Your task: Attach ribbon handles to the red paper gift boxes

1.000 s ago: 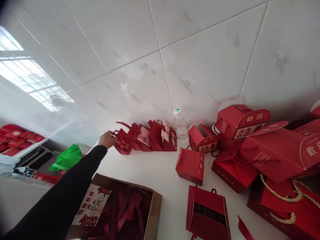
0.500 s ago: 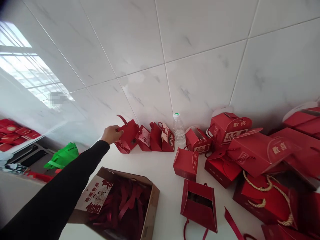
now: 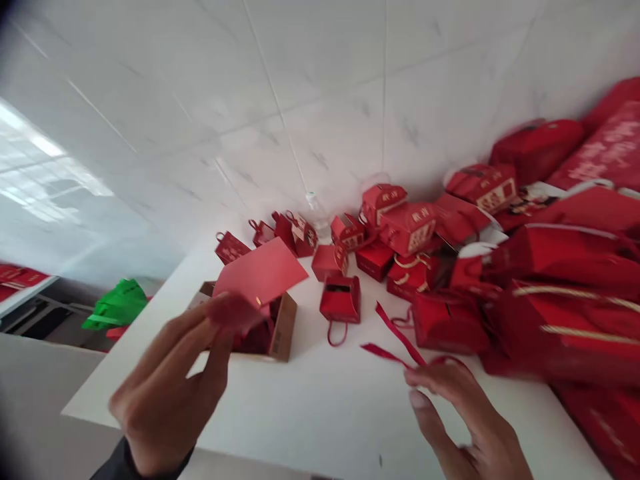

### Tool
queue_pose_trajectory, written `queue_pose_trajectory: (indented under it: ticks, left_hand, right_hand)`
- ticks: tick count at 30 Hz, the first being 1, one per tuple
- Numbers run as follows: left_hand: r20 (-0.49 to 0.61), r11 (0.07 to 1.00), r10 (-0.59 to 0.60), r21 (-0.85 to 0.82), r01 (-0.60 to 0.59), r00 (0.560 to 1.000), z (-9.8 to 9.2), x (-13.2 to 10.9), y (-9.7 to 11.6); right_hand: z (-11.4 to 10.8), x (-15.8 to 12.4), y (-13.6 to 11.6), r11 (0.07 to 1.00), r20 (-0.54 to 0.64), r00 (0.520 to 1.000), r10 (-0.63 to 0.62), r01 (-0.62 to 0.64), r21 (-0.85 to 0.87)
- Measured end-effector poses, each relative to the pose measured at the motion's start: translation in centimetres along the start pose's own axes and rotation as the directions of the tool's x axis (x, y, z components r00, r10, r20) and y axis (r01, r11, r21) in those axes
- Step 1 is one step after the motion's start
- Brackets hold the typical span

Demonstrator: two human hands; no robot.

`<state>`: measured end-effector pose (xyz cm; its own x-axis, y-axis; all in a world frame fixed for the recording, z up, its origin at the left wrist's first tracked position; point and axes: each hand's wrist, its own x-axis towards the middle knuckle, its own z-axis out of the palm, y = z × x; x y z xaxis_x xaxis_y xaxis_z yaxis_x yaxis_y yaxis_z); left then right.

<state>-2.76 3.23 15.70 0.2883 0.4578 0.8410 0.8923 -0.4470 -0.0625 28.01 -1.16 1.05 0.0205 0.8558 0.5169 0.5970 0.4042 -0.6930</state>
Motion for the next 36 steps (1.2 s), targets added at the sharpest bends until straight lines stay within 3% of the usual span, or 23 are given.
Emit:
queue_pose_trajectory:
  ticks: [3,6,15,18,21,25,28,33,36]
  left_hand:
    - [0.07,0.995,0.057,-0.089,-0.05,0.996,-0.2,-3.7,3.9]
    - [0.116,0.98,0.071,-0.191,-0.048,0.991,-0.2,-6.0,6.1]
    - [0.259,0.917,0.087,-0.397,0.024,0.962,1.4,-10.2,8.5]
    - [0.278,0.905,0.061,-0.42,0.065,0.959,2.2,-11.4,9.1]
    - [0.302,0.887,0.051,-0.452,0.096,0.952,2.9,-12.3,9.5]
    - [0.326,0.857,0.046,-0.498,0.13,0.944,3.9,-13.3,9.8]
    - [0.345,0.838,0.02,-0.517,0.172,0.938,4.7,-14.1,10.2]
    - [0.351,0.824,-0.073,-0.506,0.255,0.933,5.3,-14.7,10.7]
    - [0.38,0.799,-0.077,-0.53,0.286,0.922,5.2,-14.6,10.5]
  right_hand:
    - [-1.8,2.3,-3.6,0.976,-0.011,0.982,-0.188,0.188,0.107]
    - [-2.6,2.9,-5.7,0.946,0.037,0.95,-0.31,0.304,0.114]
    - [-3.8,2.3,-6.8,0.926,0.153,0.924,-0.351,0.317,0.206]
    - [-4.0,2.4,-6.3,0.931,0.24,0.923,-0.301,0.23,0.282]
    - [-4.0,2.0,-5.8,0.933,0.39,0.905,-0.171,0.021,0.359]
    - [-3.5,1.7,-5.8,0.93,0.494,0.85,0.182,-0.312,0.194]
    - [-3.1,1.8,-5.9,0.887,0.496,0.796,0.347,-0.451,0.104]
    - [-3.2,2.2,-4.9,0.776,0.608,0.677,0.415,-0.613,0.152]
    - [-3.3,3.0,-4.1,0.828,0.614,0.702,0.36,-0.544,0.135]
